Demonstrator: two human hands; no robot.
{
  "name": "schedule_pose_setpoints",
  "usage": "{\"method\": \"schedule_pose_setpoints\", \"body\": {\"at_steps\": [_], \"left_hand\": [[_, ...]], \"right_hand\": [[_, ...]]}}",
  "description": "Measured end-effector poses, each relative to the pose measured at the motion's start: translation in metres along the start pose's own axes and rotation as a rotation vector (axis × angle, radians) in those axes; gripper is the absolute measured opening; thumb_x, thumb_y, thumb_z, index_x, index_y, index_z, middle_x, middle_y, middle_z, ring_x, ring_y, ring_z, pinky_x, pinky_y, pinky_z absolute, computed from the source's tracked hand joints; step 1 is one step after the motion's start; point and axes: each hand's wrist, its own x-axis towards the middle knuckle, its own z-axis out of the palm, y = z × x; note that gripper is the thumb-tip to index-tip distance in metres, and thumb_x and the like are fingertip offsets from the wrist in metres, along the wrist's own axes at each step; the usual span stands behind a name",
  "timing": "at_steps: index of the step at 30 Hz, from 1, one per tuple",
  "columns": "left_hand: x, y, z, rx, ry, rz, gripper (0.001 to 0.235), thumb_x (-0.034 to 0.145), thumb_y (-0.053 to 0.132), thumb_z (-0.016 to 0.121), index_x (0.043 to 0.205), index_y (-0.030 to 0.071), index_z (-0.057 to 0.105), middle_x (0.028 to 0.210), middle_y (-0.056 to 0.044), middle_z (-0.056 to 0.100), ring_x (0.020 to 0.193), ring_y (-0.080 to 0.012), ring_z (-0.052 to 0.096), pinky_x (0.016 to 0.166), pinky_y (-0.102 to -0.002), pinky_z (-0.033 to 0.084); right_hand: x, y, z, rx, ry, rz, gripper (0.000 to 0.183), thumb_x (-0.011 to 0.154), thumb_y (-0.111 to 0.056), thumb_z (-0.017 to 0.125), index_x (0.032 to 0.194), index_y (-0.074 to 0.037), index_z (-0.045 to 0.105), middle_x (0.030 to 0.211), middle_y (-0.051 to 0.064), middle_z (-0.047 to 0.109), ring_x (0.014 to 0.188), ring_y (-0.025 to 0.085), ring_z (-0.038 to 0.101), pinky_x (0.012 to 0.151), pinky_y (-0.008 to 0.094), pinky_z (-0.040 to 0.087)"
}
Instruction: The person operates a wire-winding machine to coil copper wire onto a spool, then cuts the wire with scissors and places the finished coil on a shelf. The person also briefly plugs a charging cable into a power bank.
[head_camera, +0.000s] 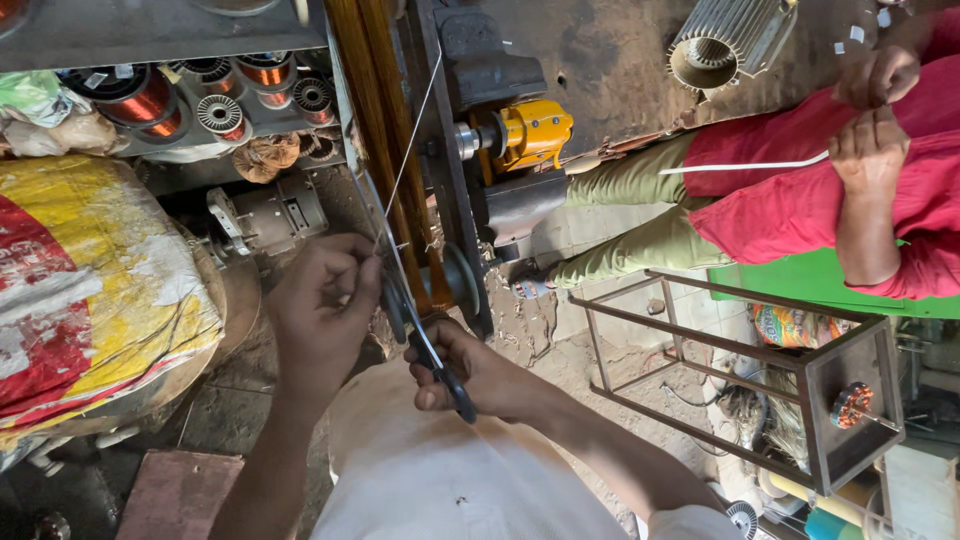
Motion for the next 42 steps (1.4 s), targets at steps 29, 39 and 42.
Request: {"method": "schedule_pose_setpoints", "body": {"at_steps": [29, 39, 42], "left_hand": [[0.233, 0.021, 0.183, 0.79, -0.604, 0.54, 0.004, 0.087, 0.011, 0.067, 0.09, 0.011, 0.064, 0.088, -0.013, 0.067, 0.08, -0.0345, 0.069, 0.064, -0.048, 0.054], [0.287, -0.089, 0.253, 1.285, -0.453, 0.607, 0.004, 0.088, 0.014, 0.07, 0.089, 0.013, 0.074, 0.09, -0.01, 0.074, 0.081, -0.0291, 0.074, 0.065, -0.043, 0.055], [0.272, -0.06, 0.24, 1.324, -0.471, 0.623, 0.004, 0.081, 0.014, 0.072, 0.085, 0.013, 0.073, 0.092, -0.009, 0.073, 0.085, -0.0282, 0.073, 0.065, -0.042, 0.054]], "right_hand": [[0.169, -0.146, -0.45, -1.224, 0.701, -0.963, 0.07, 0.084, -0.021, 0.084, 0.141, 0.0, 0.049, 0.12, 0.017, 0.065, 0.107, 0.028, 0.063, 0.091, 0.04, 0.052], [0.19, -0.166, -0.446, -0.66, 0.57, -0.697, 0.072, 0.086, -0.018, 0.079, 0.148, 0.0, 0.046, 0.127, 0.011, 0.064, 0.107, 0.022, 0.061, 0.088, 0.039, 0.049], [0.187, -0.165, -0.462, -0.662, 0.461, -1.005, 0.057, 0.1, -0.013, 0.075, 0.147, 0.003, 0.047, 0.134, 0.013, 0.064, 0.12, 0.019, 0.061, 0.102, 0.033, 0.048]]}}
